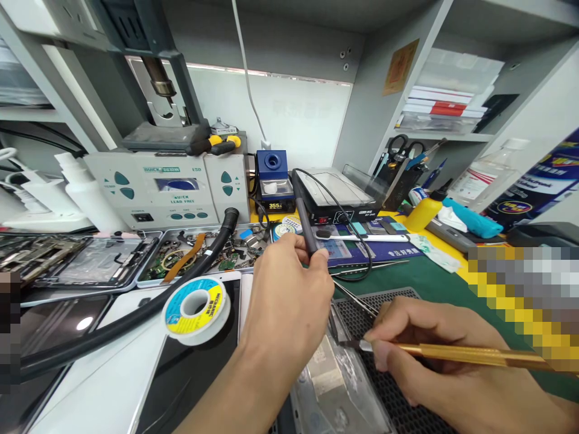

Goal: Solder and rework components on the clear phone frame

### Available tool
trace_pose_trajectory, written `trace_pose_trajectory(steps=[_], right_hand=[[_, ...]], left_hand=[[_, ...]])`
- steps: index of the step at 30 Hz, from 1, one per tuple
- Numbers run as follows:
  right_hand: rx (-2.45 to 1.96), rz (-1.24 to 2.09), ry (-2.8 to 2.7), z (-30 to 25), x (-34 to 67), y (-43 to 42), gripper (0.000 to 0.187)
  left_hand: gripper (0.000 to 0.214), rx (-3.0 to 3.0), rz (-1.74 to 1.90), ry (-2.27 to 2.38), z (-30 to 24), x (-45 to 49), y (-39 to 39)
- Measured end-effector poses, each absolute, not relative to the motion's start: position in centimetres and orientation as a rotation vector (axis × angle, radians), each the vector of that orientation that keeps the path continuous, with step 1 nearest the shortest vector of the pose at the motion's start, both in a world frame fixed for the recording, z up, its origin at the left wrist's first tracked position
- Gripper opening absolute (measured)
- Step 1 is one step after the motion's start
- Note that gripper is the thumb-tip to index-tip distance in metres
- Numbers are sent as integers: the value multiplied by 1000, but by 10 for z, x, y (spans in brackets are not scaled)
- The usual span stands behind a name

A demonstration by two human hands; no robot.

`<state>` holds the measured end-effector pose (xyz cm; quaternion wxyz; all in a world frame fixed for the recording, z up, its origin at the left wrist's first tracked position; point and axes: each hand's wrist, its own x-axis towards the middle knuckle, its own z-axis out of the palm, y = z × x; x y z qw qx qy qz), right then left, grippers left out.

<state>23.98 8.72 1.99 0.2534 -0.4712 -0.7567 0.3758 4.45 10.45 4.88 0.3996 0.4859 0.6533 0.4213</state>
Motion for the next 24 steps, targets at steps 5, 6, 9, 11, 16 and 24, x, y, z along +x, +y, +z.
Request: trace_pose_trajectory(steps=[5, 6, 9, 11, 16, 24], right_hand=[[-1287, 997, -2061, 19, 239, 86, 13], [-1281, 988, -2058, 18, 240, 86, 13], [-1269, 1022, -2047, 17, 242, 85, 12], [-1292, 1078, -2019, 17, 242, 85, 12], [-1276, 1090, -1985, 22, 241, 89, 14], [-1267, 799, -2084, 23, 242, 83, 8]], left_hand=[[9, 1216, 1061, 1650, 49, 46, 105], [9, 1215, 1063, 1651, 49, 47, 105], [8, 1201, 1075, 1649, 49, 47, 104], [9, 1185, 1074, 1659, 50, 47, 104], [11, 1116, 1065, 1633, 57, 48, 103], [17, 1039, 1066, 1587, 66, 49, 102]])
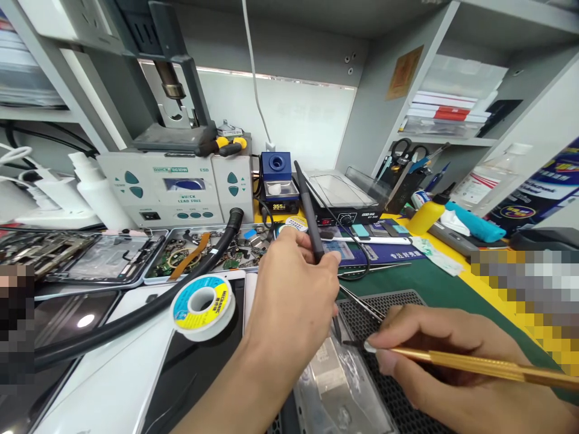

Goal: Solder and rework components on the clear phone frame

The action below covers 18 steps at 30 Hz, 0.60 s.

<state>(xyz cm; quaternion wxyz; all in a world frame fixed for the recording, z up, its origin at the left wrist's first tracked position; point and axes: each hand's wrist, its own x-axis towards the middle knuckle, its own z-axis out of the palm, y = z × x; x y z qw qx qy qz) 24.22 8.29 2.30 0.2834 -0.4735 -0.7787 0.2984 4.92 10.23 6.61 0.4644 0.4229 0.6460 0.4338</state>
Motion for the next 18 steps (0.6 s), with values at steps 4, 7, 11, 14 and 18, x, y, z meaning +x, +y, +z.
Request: trace_pose_trajectory(steps=[4, 7, 11, 14, 18], right_hand=[[-1155, 561, -2127, 26, 235, 81, 14], [-1127, 499, -2112, 29, 231, 82, 15], [-1114, 504, -2102, 31, 229, 83, 16], [-1121, 482, -2135, 27, 232, 82, 16], [-1048, 445, -2159, 22, 234, 81, 18]], left_hand=[[11, 1050, 1071, 1580, 67, 49, 103], [7, 1057, 1063, 1567, 68, 47, 103], [8, 1101, 1042, 1542, 69, 45, 102], [9, 1109, 1039, 1536, 69, 45, 100], [4, 1116, 1067, 1539, 68, 47, 100]])
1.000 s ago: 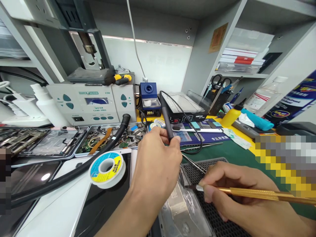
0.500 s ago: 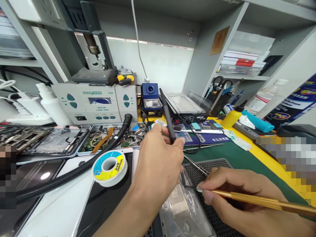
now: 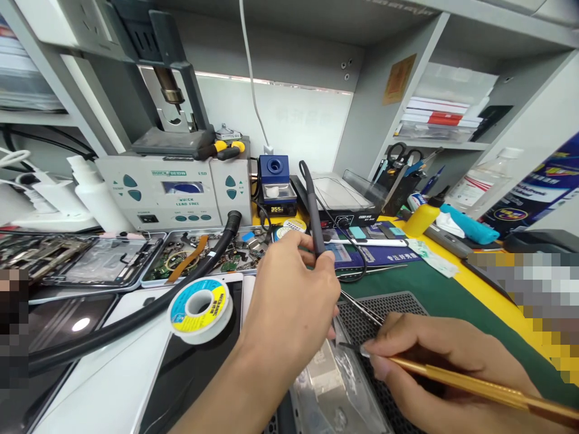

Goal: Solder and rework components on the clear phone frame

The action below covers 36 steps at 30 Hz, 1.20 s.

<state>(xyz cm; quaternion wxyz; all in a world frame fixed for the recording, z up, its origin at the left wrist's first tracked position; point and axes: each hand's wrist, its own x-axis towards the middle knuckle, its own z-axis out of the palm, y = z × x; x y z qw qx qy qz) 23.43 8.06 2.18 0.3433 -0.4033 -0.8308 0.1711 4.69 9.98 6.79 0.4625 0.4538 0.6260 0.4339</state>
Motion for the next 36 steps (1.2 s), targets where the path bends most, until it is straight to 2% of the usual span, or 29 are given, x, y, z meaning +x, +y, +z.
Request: trace_pose_trajectory(steps=[8, 36], right_hand=[[-883, 403, -2225, 18, 232, 81, 18], [-817, 304, -2206, 21, 230, 81, 22]], left_hand=[[9, 1079, 1058, 1547, 66, 49, 102], [9, 1083, 1045, 1595, 60, 48, 104]])
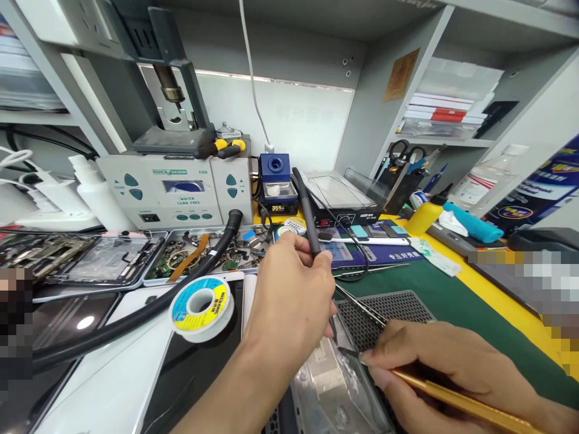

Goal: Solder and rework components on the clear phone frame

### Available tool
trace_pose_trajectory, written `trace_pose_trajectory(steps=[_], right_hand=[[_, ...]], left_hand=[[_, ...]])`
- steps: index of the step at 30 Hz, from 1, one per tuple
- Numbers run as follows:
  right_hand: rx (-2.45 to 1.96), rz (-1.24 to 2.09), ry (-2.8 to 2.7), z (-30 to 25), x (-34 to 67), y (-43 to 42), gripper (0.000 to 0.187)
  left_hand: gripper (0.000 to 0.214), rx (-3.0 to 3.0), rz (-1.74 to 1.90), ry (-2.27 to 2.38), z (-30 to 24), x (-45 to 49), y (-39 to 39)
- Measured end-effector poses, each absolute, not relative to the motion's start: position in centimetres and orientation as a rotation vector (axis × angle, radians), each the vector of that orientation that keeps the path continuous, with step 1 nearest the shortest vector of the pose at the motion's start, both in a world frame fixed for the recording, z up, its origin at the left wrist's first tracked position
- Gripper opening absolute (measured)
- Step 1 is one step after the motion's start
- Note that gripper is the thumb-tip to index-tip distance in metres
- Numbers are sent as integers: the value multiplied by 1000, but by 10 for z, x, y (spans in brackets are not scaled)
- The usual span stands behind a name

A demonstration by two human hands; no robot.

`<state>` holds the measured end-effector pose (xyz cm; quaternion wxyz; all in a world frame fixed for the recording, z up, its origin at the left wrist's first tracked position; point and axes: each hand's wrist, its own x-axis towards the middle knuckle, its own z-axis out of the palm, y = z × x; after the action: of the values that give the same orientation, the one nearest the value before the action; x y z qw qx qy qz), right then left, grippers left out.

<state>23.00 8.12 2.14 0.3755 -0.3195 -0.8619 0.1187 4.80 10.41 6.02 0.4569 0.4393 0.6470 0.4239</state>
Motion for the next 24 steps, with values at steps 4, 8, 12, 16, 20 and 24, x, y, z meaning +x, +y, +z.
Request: trace_pose_trajectory(steps=[4, 8, 12, 16, 20, 24], right_hand=[[-797, 314, -2238, 22, 232, 81, 21], [-847, 287, -2259, 22, 234, 80, 19], [-863, 301, -2243, 21, 234, 78, 20], [-880, 340, -2247, 20, 233, 79, 20], [-850, 320, -2261, 19, 232, 82, 20], [-840, 287, -2280, 18, 234, 82, 20]], left_hand=[[8, 1047, 1050, 1586, 61, 50, 105], [7, 1012, 1045, 1590, 62, 52, 106], [7, 994, 1044, 1588, 61, 52, 107], [8, 980, 1045, 1572, 60, 52, 108], [9, 971, 1056, 1561, 60, 52, 108], [9, 963, 1060, 1551, 60, 52, 107]])
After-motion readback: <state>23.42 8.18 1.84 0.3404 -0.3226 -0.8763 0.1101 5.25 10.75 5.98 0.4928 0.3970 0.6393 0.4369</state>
